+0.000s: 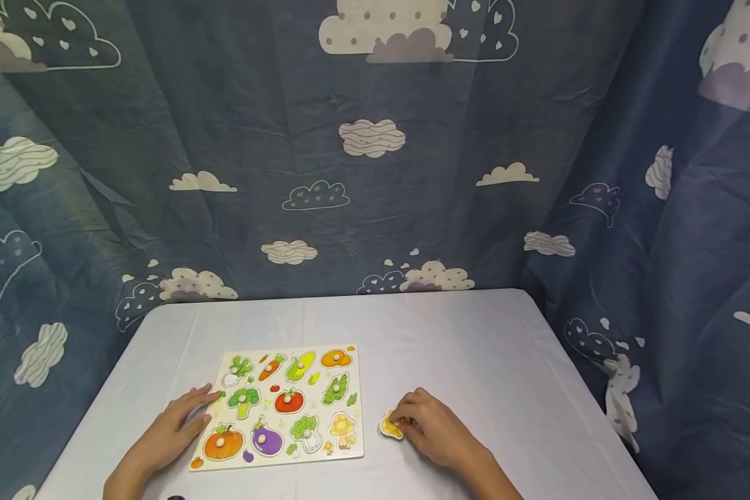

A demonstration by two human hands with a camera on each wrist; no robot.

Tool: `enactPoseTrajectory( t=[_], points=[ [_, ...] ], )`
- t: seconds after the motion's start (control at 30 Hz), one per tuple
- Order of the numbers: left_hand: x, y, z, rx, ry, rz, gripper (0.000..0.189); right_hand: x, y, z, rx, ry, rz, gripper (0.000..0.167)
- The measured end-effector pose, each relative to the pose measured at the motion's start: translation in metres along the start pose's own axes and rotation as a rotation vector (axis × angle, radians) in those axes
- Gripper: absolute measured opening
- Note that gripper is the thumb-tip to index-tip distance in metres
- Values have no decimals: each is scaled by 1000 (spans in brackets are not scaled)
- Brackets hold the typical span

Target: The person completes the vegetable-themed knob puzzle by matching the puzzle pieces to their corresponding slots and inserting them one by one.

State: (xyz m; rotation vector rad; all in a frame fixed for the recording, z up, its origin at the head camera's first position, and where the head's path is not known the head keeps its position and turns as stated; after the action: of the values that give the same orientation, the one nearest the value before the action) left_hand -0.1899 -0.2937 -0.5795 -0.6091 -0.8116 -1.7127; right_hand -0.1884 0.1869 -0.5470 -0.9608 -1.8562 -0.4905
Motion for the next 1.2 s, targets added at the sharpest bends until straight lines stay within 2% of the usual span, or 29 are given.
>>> enactPoseTrajectory(
  t=[0.23,0.5,0.8,0.97,1.2],
  points=[
    [0,1,1,5,5,-1,47,12,-1,2,-49,10,41,20],
    [1,3,3,-24,0,17,47,19,-12,-8,-19,-28,127,17],
    [1,3,5,-22,9,18,46,17,-33,-27,-9,-76,161,12],
    [0,3,4,-5,10,0,46,11,-43,-37,-13,-82,157,11],
    [1,2,4,-4,-5,8,47,-4,-50,-47,-39,-101,103,9]
  ],
)
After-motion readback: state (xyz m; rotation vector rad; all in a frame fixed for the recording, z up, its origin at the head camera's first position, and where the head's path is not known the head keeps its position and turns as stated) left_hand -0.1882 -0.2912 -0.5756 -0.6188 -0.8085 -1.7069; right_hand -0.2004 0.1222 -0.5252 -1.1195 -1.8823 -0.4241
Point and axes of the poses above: each hand's wrist, its own y-axis away from the middle knuckle, its own x-axis out of the back of the hand, z = x × y, the point moved 5 cm from there along -y, towards the middle knuckle, and after that the axes turned 7 degrees about -z, right-handed, at the moved point
